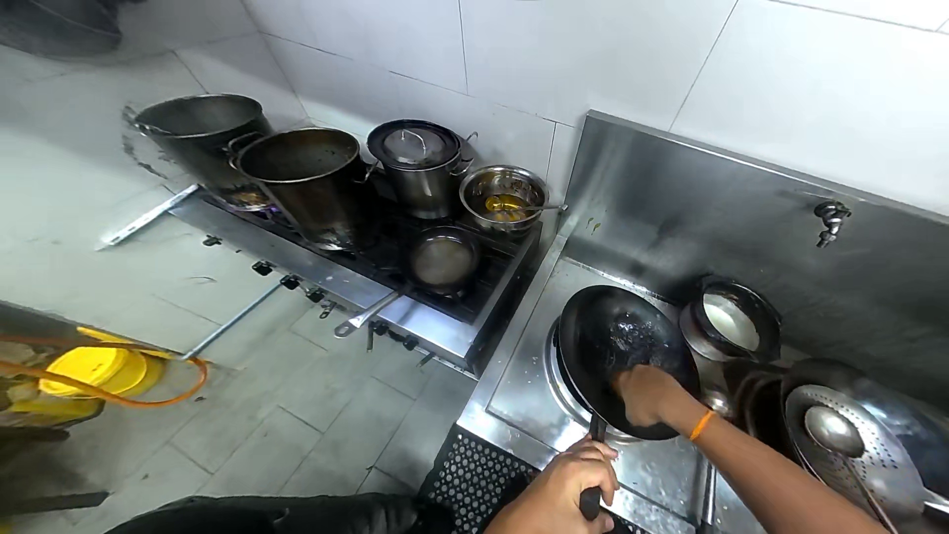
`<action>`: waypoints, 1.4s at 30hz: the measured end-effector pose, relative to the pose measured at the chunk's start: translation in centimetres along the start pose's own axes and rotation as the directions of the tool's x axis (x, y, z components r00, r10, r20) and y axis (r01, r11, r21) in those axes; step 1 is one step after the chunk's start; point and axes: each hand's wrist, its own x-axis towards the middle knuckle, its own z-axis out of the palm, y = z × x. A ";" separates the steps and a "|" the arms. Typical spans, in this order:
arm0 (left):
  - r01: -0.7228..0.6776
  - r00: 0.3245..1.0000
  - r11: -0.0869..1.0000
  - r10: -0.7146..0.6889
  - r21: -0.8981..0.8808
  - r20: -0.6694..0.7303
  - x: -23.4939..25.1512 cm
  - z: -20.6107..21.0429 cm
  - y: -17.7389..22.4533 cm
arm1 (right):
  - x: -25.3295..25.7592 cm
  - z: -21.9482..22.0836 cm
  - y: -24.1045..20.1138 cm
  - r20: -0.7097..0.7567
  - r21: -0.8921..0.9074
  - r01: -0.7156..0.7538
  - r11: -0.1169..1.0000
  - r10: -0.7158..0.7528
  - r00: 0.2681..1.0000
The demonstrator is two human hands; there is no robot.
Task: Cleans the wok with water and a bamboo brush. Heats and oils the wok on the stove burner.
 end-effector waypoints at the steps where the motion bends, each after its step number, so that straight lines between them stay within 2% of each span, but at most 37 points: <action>1: -0.002 1.000 1.000 0.002 0.001 -0.013 -0.1 0.1 -0.1 | -0.2 -0.9 0.0 -0.024 0.087 0.036 0.996 -0.034 0.999; 3: -0.001 1.000 1.000 0.000 -0.004 -0.021 -0.1 0.2 -0.2 | 1.8 -0.4 2.0 -0.114 0.332 0.013 0.943 0.026 0.993; 4: 0.005 1.000 1.000 -0.005 -0.002 -0.014 0.0 0.2 -0.1 | 3.3 1.0 3.2 -0.157 0.381 -0.032 0.924 0.099 0.983; 5: 0.007 1.000 1.000 -0.007 0.000 -0.004 0.1 0.1 -0.1 | 4.4 2.7 3.9 -0.187 0.344 -0.095 0.934 0.168 0.968; 7: 0.016 1.000 1.000 -0.016 0.013 0.019 0.1 -0.1 -0.1 | 3.9 4.1 3.2 -0.120 0.149 -0.195 0.969 0.214 0.970; 9: 0.008 1.000 1.000 -0.008 -0.001 0.016 0.0 0.0 -0.4 | 1.1 2.8 0.7 -0.023 0.044 -0.138 0.990 0.139 0.990; 10: 0.003 1.000 1.000 -0.003 -0.013 0.010 0.0 0.1 -0.6 | 0.1 1.7 -0.1 -0.030 0.062 -0.069 0.996 0.071 0.997; 12: 0.016 1.000 1.000 -0.016 -0.019 0.010 0.1 0.0 -0.6 | 0.4 0.5 0.4 -0.137 0.279 0.016 0.960 0.023 0.990; 14: 0.089 0.996 0.996 -0.089 0.016 0.017 -0.2 0.0 0.0 | 3.1 2.1 2.9 -0.213 0.496 -0.015 0.868 0.138 0.967; 15: 0.148 0.989 0.988 -0.149 0.045 0.018 -0.3 0.0 0.5 | 4.3 3.6 3.9 -0.238 0.496 -0.065 0.866 0.208 0.949; 16: 0.218 0.975 0.974 -0.220 0.066 0.014 -0.5 0.0 1.1 | 4.7 4.8 4.2 -0.233 0.414 -0.135 0.900 0.248 0.940; 18: 0.336 0.942 0.941 -0.337 0.033 0.011 -0.8 -0.2 2.5 | 2.9 5.5 2.4 -0.119 0.206 -0.220 0.953 0.248 0.961; 20: 0.382 0.921 0.910 -0.389 -0.163 -0.007 -1.0 -0.1 3.1 | -0.1 3.9 -0.4 -0.031 0.125 -0.151 0.980 0.156 0.987; 21: 0.391 0.905 0.860 -0.425 -0.327 -0.035 -1.0 0.1 3.4 | -1.1 2.9 -1.1 -0.054 0.166 -0.084 0.983 0.095 0.994; 23: 0.388 0.818 0.672 -0.567 -0.631 -0.100 -0.6 0.4 3.8 | -0.2 2.0 -0.7 -0.217 0.389 0.021 0.921 0.070 0.974; 25: 0.415 0.636 0.462 -0.764 -0.784 -0.113 0.5 0.6 4.4 | 3.0 3.3 1.2 -0.288 0.603 0.024 0.797 0.190 0.939; 27: 0.504 0.459 0.309 -0.887 -0.806 -0.053 1.9 0.4 4.5 | 4.9 5.2 2.1 -0.253 0.511 -0.125 0.851 0.288 0.924; 29: 0.564 0.355 0.160 -0.933 -0.810 0.063 2.9 0.2 4.0 | 2.9 4.5 0.6 -0.092 0.322 -0.220 0.921 0.262 0.961; 30: 0.575 0.320 0.076 -0.937 -0.815 0.138 3.2 0.2 3.6 | 1.4 3.4 -0.3 -0.026 0.264 -0.191 0.946 0.205 0.978; 31: 0.579 0.303 -0.008 -0.926 -0.816 0.225 3.5 0.1 3.0 | 0.0 2.5 -0.8 -0.030 0.263 -0.128 0.956 0.141 0.990; 33: 0.608 0.291 -0.128 -0.882 -0.784 0.370 3.8 -0.1 2.2 | -0.8 1.6 -0.3 -0.171 0.402 0.011 0.916 0.063 0.983; 35: 0.632 0.269 -0.165 -0.870 -0.757 0.414 3.8 0.5 1.7 | 1.5 3.1 1.6 -0.286 0.612 0.072 0.788 0.135 0.949; 36: 0.632 0.251 -0.174 -0.876 -0.755 0.412 3.7 1.0 1.5 | 2.8 4.6 2.7 -0.296 0.651 0.054 0.757 0.187 0.937; 37: 0.630 0.243 -0.174 -0.882 -0.757 0.404 3.5 1.4 1.2 | 3.7 6.2 3.6 -0.285 0.628 0.002 0.778 0.228 0.931; 39: 0.605 0.253 -0.172 -0.884 -0.777 0.393 2.8 2.4 0.5 | 2.6 7.9 4.0 -0.207 0.462 -0.127 0.878 0.245 0.947; 41: 0.552 0.302 -0.180 -0.867 -0.814 0.396 2.2 3.1 0.1 | -1.0 8.2 3.7 -0.092 0.339 -0.176 0.924 0.219 0.971; 42: 0.521 0.344 -0.178 -0.852 -0.835 0.396 1.8 3.5 0.0 | -2.9 8.4 4.1 -0.079 0.330 -0.152 0.932 0.187 0.979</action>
